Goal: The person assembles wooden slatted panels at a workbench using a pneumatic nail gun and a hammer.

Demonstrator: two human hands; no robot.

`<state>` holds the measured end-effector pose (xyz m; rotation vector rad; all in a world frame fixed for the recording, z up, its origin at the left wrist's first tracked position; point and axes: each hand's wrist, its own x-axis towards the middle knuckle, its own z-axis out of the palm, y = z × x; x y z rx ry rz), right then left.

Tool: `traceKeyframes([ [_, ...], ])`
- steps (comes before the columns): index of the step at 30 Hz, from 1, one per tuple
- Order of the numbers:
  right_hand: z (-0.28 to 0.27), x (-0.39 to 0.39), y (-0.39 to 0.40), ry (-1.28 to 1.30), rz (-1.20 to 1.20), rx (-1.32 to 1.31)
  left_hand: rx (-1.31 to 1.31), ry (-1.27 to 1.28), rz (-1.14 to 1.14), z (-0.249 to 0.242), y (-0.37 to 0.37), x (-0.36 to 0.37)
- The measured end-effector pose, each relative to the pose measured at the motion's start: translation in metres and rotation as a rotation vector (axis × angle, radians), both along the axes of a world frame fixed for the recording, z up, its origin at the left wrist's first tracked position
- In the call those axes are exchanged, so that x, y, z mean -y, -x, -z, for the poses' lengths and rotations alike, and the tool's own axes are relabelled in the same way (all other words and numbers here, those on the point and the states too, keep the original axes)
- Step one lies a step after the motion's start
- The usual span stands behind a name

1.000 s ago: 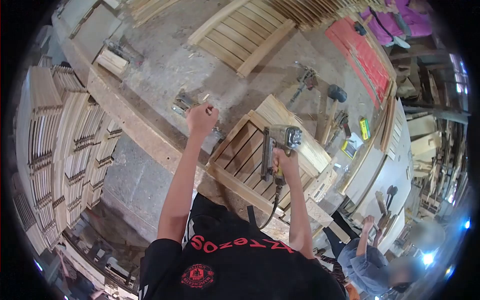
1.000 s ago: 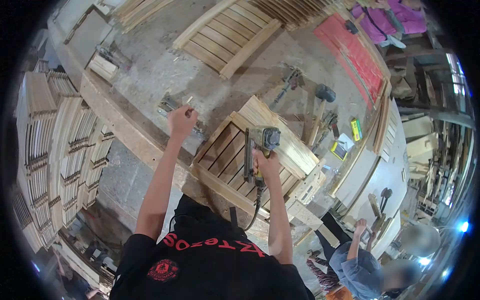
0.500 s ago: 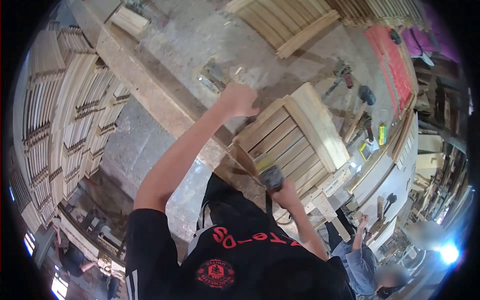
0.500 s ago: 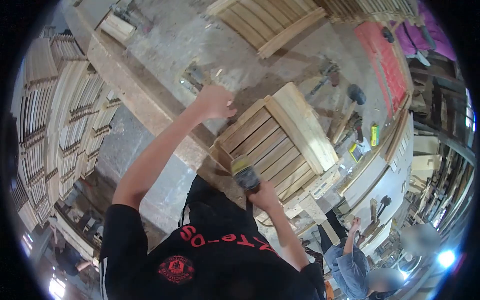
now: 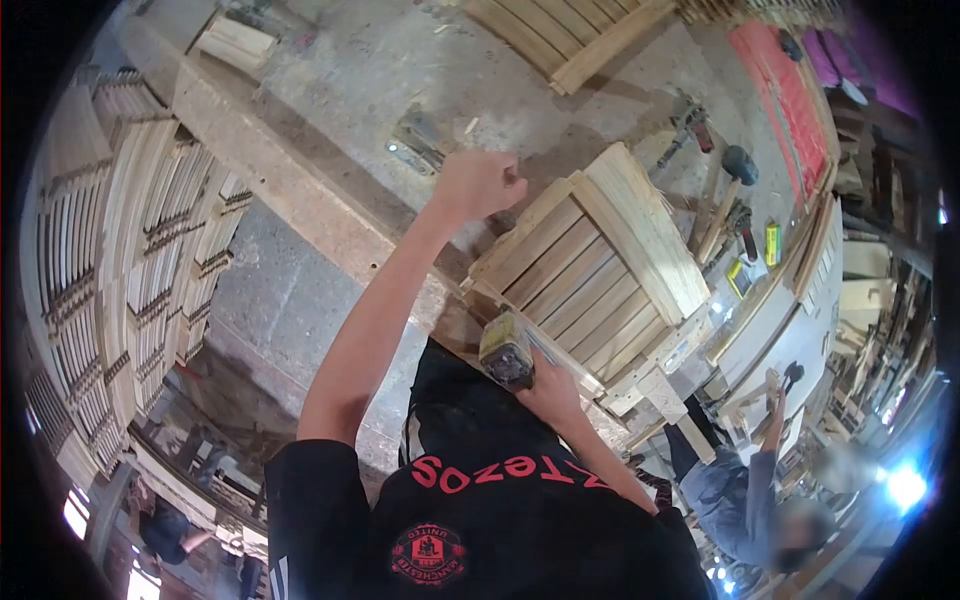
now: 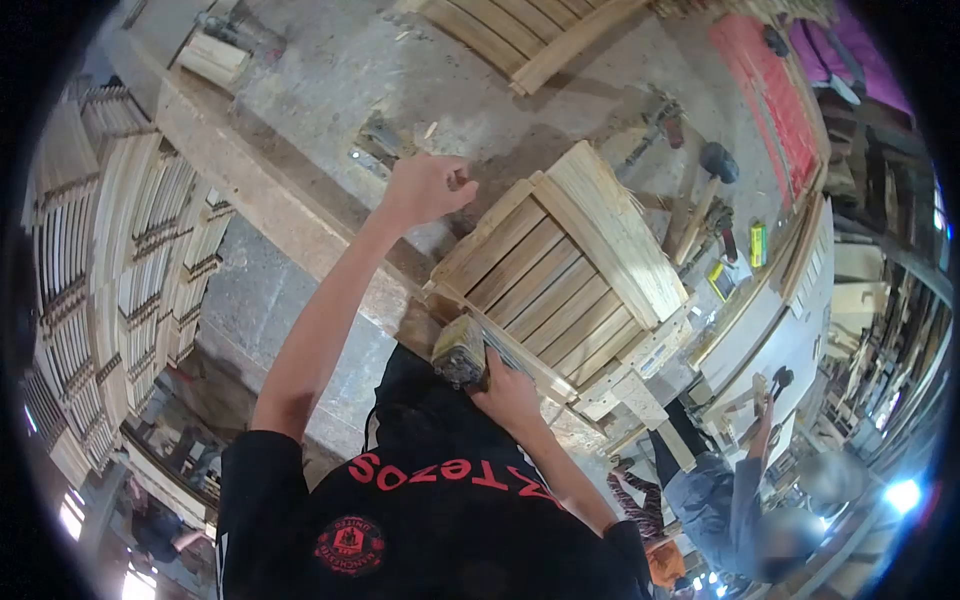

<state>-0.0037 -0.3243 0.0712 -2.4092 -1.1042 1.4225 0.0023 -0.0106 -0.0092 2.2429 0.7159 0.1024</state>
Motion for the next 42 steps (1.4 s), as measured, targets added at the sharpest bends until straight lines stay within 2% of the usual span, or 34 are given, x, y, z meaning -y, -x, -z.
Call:
traceKeyframes([
  [6, 0.006, 0.056, -0.005, 0.015, 0.056, 0.051, -0.032, -0.02, -0.014, -0.001, -0.001, 0.004],
  [13, -0.002, 0.065, -0.008, 0.111, 0.138, 0.041, -0.099, 0.0, 0.0, -0.001, -0.003, 0.002],
  [22, 0.003, 0.176, -0.011, 0.238, 0.241, 0.048, -0.121, 0.031, -0.126, 0.001, -0.007, 0.006],
  [26, 0.003, 0.186, -0.016, 0.237, 0.28, 0.023, -0.061, -0.012, -0.094, 0.01, -0.005, 0.002],
  [36, 0.006, 0.197, -0.02, 0.202, 0.26, -0.03, -0.057, 0.101, -0.114, 0.01, -0.005, 0.001],
  [39, 0.002, 0.209, -0.016, 0.253, 0.261, 0.02, -0.03, 0.109, -0.11, 0.01, -0.006, 0.0],
  [42, -0.006, 0.231, -0.013, 0.239, 0.359, 0.092, -0.008, 0.114, -0.119, 0.009, -0.006, 0.002],
])
